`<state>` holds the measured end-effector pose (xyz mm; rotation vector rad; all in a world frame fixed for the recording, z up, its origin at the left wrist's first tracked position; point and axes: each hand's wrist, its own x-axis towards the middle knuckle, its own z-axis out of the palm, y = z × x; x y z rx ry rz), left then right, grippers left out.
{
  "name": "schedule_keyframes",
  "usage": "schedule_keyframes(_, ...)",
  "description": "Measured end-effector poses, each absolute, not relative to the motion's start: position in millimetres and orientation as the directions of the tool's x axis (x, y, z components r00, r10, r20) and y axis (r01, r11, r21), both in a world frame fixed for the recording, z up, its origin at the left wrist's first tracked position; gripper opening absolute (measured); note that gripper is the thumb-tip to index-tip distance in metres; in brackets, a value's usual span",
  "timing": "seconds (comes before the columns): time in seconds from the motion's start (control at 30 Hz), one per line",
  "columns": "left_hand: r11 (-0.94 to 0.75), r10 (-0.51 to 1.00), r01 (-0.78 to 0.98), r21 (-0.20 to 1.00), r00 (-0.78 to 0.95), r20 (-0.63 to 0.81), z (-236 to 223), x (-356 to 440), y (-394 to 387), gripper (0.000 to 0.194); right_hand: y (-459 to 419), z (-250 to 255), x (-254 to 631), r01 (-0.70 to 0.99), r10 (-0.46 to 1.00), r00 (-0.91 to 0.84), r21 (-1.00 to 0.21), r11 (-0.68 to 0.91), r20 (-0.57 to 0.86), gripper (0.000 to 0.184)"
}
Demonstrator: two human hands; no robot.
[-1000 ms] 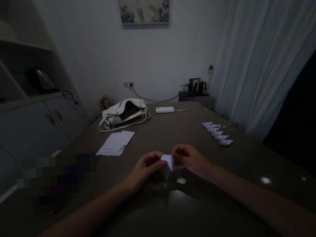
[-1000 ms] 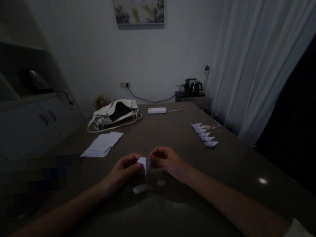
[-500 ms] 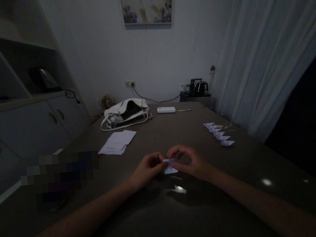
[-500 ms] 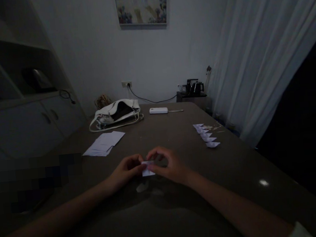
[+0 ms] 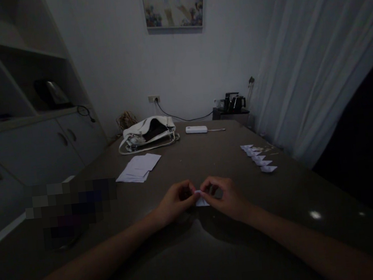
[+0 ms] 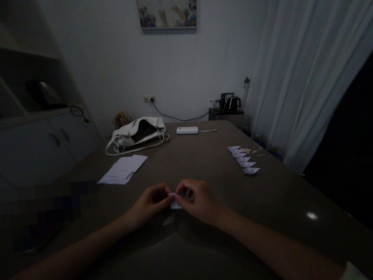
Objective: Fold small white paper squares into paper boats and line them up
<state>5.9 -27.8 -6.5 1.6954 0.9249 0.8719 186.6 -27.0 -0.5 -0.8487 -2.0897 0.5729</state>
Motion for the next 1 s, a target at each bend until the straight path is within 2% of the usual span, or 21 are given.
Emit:
schedule_keyframes(0.27, -0.253, 0.881, 0.188, 0.949, 0.449, 0.147, -7.5, 7.3, -30.0, 0.026, -32.3, -3.2, 182.5, 0.384, 0.745, -0.458, -0.648, 0.658, 0.485, 0.007)
schedule_keyframes(0.5, -0.218, 0.892, 0.167, 0.962, 0.433, 0.128, -7.8, 8.5, -30.5, 0.027, -30.8, 0.8, 183.0, 0.283, 0.712, -0.460, -0.672, 0.684, 0.531, 0.003)
schedule_keyframes(0.63, -0.297, 0.890, 0.216, 0.930, 0.415, 0.188, -9.1, 5.9, -29.7, 0.025, -30.3, 2.8, 182.3, 0.241, 0.724, -0.459, -0.711, 0.660, 0.516, 0.005)
schedule_keyframes(0.83, -0.480, 0.867, 0.377, 0.792, 0.340, 0.363, -0.8, 0.9, -29.6, 0.019, -24.5, -3.0, 183.1, 0.215, 0.871, -0.376, -0.884, 0.415, 0.318, 0.025)
schedule_keyframes(1.0, -0.415, 0.892, 0.361, 0.836, 0.345, 0.294, -1.8, 2.4, -29.4, 0.022, -14.8, -9.4, 184.8, 0.149, 0.857, -0.488, -0.952, 0.267, 0.164, 0.030)
